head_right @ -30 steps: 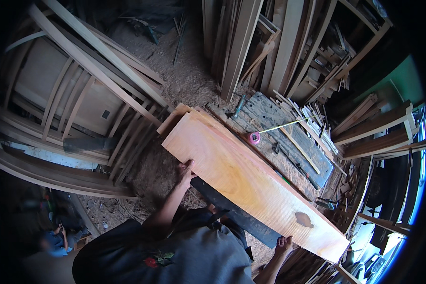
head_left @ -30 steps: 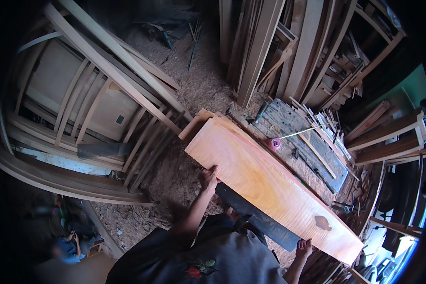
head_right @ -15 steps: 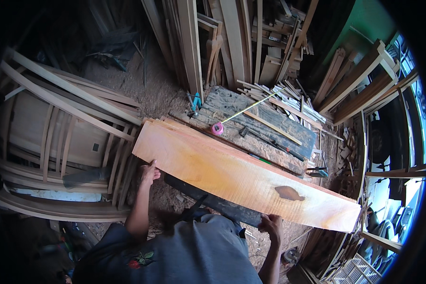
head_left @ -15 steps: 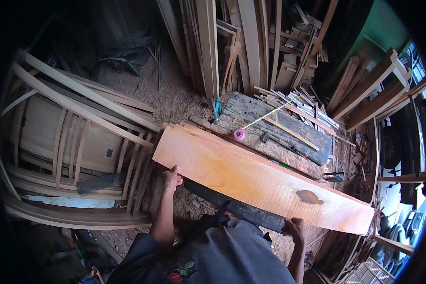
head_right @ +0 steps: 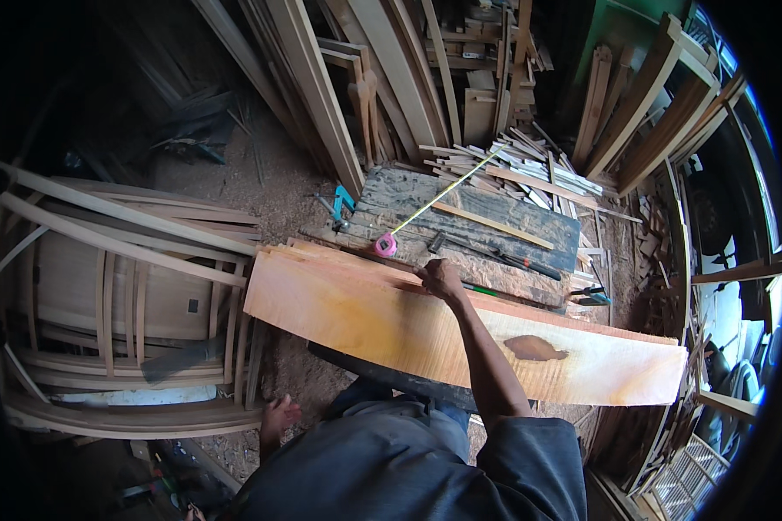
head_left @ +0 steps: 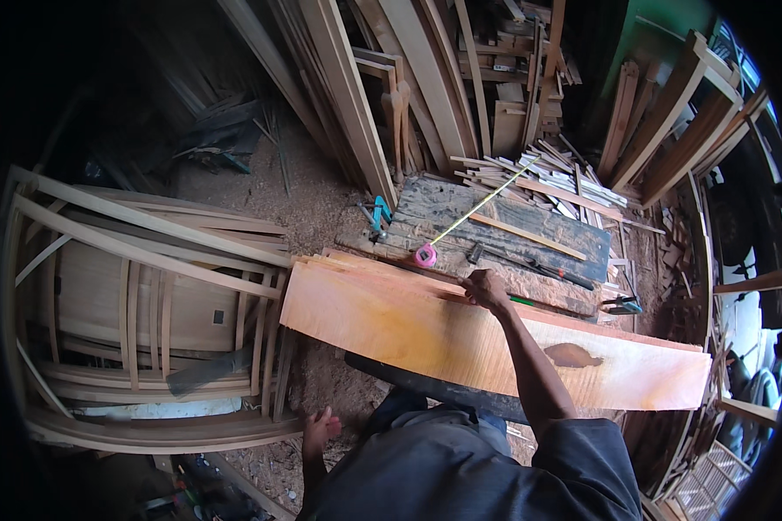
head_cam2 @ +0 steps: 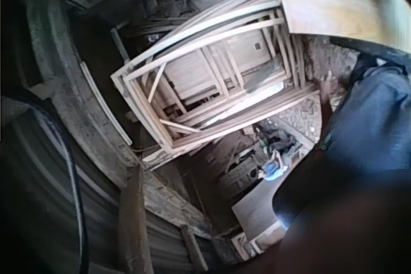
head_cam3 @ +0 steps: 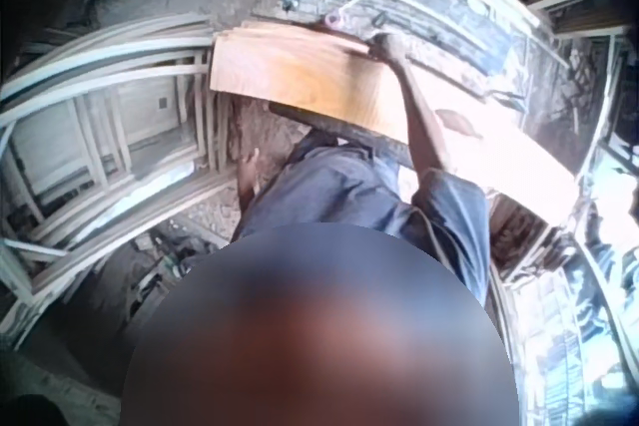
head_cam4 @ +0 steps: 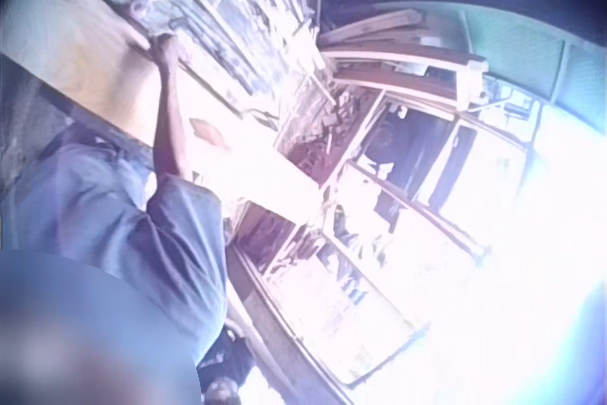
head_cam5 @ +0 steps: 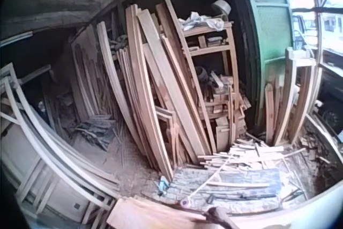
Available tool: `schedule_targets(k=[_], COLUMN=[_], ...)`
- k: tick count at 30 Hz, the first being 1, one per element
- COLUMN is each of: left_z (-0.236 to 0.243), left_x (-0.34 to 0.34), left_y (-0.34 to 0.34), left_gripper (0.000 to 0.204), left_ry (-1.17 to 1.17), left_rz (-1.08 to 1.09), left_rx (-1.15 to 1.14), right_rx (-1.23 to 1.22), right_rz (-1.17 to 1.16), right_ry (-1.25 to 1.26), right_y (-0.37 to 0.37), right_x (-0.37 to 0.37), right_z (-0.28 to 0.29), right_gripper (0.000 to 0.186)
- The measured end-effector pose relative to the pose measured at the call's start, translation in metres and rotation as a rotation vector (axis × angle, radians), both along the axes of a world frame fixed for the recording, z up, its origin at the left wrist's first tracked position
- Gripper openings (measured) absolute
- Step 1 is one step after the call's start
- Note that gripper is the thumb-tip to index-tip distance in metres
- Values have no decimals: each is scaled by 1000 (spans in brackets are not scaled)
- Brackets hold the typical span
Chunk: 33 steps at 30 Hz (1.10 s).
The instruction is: The person measures and marks several wooden planks using a tape measure, pencil, and try square. They handle the planks one at a time, place them on a workbench, and draw lines to indicate cut points.
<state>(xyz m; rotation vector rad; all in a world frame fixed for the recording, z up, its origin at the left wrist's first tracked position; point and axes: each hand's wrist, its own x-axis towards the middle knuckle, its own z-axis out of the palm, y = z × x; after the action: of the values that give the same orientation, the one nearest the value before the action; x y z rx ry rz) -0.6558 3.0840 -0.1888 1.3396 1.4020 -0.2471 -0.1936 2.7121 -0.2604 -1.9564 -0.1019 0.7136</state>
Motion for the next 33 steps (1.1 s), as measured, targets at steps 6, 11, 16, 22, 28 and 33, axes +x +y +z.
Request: schedule_targets(k=[6, 11, 16, 22, 28, 33], left_z=[-32, -44, -48, -70, -73, -50], left_x=[12, 85, 145, 144, 122, 132], left_y=[27, 74, 121, 127, 117, 87], left_gripper=[40, 34, 35, 27, 38, 38], left_ry=[33, -154, -268, -372, -458, -600], left_rz=[-75, 3, 42, 155, 98, 81], left_rx=[-156, -24, -17, -80, -157, -291], right_rx=[-325, -292, -197, -368, -287, -74], right_rz=[-366, -419, -426, -544, -565, -505], right_ry=[-61, 73, 176, 245, 167, -524], right_y=[6, 20, 35, 10, -2, 72], right_x=[21, 56, 69, 90, 50, -64], right_z=[-69, -98, -116, -152, -69, 50], right_gripper=[52, 62, 44, 30, 34, 33])
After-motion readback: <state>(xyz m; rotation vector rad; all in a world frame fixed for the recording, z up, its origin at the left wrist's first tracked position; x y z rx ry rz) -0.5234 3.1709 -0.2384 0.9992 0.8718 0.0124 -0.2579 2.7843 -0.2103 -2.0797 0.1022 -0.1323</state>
